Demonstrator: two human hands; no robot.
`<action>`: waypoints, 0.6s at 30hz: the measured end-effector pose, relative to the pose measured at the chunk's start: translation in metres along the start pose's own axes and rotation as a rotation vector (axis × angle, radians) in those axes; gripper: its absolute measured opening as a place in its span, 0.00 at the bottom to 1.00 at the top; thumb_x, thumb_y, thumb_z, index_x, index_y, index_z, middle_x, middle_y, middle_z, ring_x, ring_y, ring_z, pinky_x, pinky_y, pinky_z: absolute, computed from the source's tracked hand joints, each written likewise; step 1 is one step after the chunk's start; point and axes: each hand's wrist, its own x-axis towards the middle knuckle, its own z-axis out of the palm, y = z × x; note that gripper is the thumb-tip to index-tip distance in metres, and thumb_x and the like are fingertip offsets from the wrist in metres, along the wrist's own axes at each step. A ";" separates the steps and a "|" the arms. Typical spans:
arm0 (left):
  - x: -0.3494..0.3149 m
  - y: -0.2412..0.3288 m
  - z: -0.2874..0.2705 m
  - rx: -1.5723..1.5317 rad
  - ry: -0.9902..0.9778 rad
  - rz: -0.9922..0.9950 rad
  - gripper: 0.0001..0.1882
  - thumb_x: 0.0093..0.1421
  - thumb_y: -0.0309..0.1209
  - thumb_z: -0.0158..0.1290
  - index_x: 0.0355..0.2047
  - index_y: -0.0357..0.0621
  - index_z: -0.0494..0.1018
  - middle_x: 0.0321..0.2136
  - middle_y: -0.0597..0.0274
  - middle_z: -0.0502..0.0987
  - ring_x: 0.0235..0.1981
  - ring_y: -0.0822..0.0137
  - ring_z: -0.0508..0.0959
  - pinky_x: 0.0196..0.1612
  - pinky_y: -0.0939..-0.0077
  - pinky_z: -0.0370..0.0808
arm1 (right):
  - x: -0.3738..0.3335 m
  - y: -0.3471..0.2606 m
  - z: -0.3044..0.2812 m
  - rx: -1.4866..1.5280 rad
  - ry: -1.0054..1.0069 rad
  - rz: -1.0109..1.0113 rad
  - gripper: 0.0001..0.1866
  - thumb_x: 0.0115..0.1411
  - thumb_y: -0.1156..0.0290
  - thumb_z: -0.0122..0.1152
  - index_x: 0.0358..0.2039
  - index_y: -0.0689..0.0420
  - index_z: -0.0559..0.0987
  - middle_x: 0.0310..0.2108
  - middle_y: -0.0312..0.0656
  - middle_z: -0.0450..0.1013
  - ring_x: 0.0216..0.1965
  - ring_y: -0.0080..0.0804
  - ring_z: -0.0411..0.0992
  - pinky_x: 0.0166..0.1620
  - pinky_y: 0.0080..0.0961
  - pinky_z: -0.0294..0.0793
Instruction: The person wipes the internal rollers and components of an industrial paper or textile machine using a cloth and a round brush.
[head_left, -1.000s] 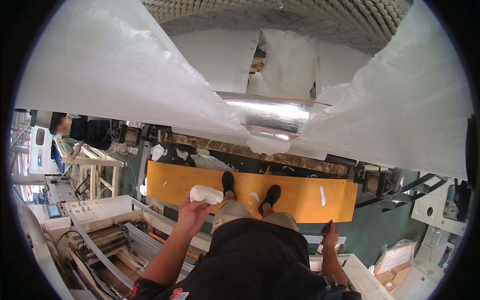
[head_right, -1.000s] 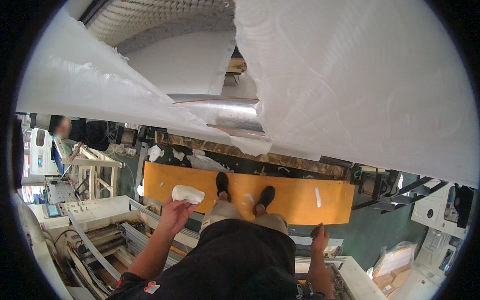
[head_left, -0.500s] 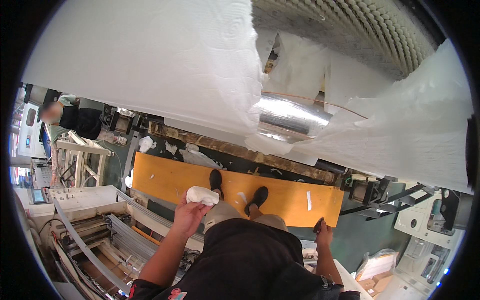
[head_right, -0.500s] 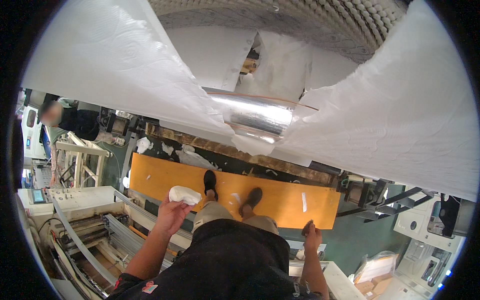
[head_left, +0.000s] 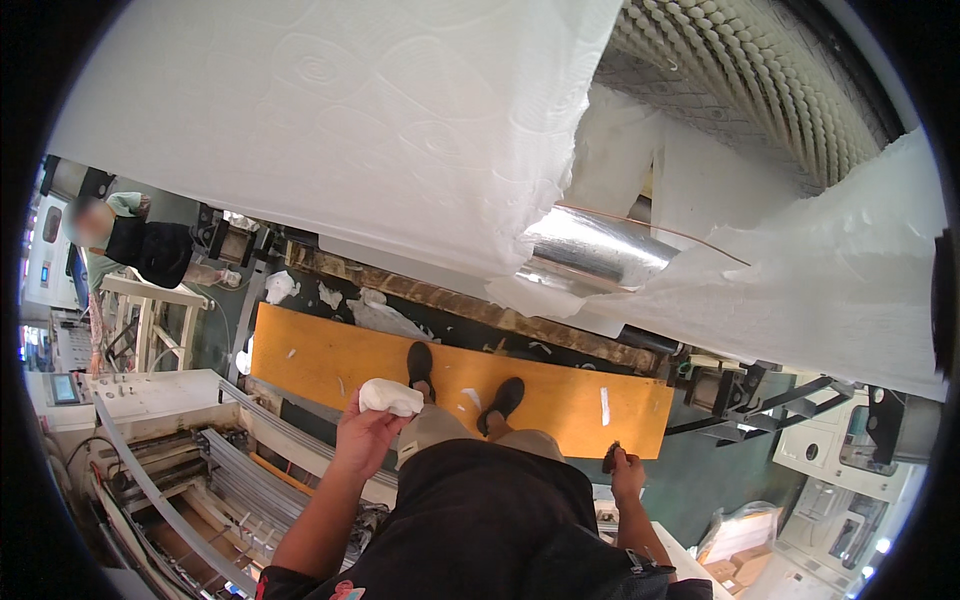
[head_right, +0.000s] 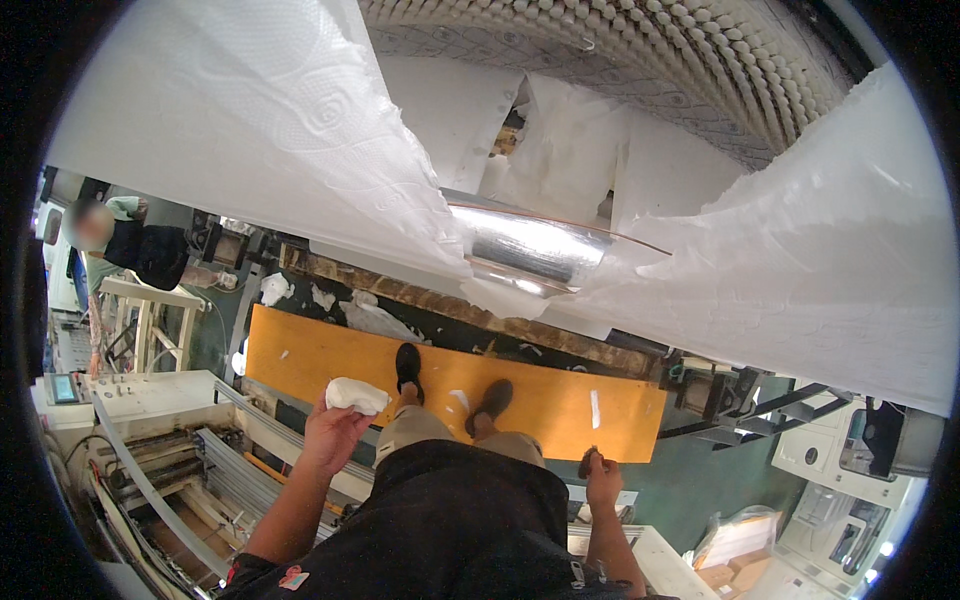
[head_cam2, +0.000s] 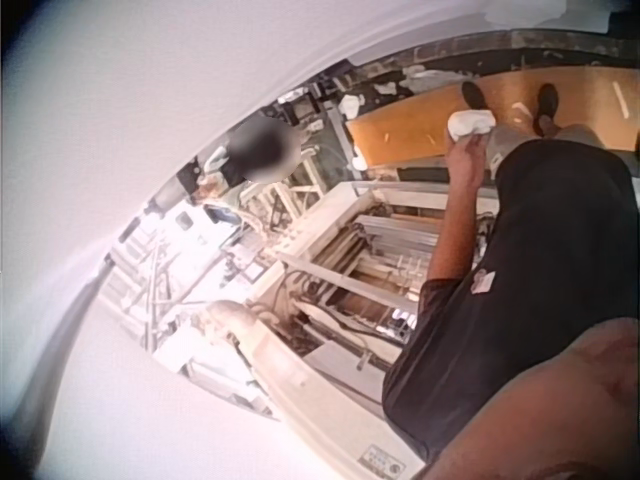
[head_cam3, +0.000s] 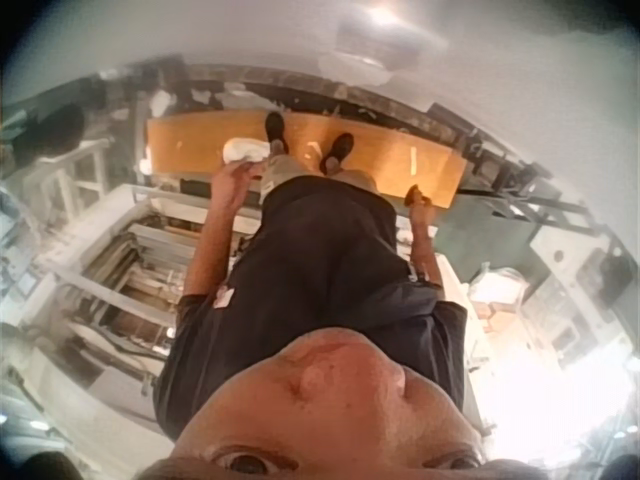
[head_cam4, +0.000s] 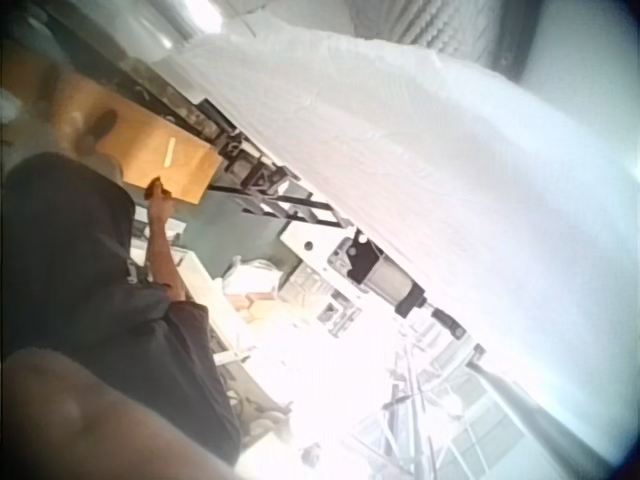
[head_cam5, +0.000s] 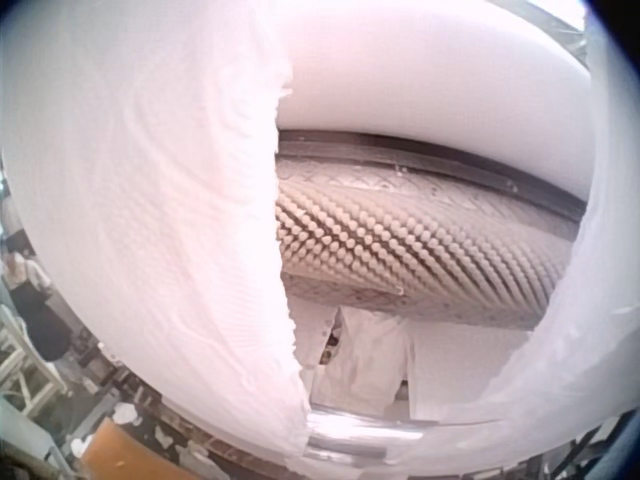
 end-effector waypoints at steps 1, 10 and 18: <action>0.000 0.000 0.000 0.002 -0.004 0.000 0.21 0.64 0.18 0.49 0.57 0.41 0.65 0.55 0.45 0.74 0.57 0.45 0.77 0.62 0.47 0.76 | -0.006 -0.011 -0.002 0.009 -0.002 -0.011 0.27 0.63 0.49 0.63 0.39 0.67 0.80 0.31 0.49 0.81 0.31 0.36 0.79 0.38 0.33 0.78; 0.001 0.001 0.009 0.021 -0.047 0.000 0.20 0.64 0.17 0.48 0.57 0.41 0.65 0.55 0.45 0.75 0.57 0.46 0.77 0.61 0.48 0.76 | -0.004 -0.013 -0.007 -0.024 0.055 -0.039 0.27 0.62 0.49 0.64 0.39 0.67 0.81 0.30 0.52 0.81 0.31 0.38 0.80 0.39 0.35 0.78; 0.001 -0.001 0.006 0.015 -0.025 -0.006 0.21 0.64 0.18 0.49 0.57 0.41 0.65 0.54 0.45 0.75 0.57 0.46 0.77 0.61 0.48 0.76 | -0.002 -0.011 -0.007 -0.122 0.066 -0.054 0.28 0.62 0.48 0.64 0.40 0.68 0.81 0.31 0.54 0.81 0.35 0.44 0.81 0.43 0.37 0.78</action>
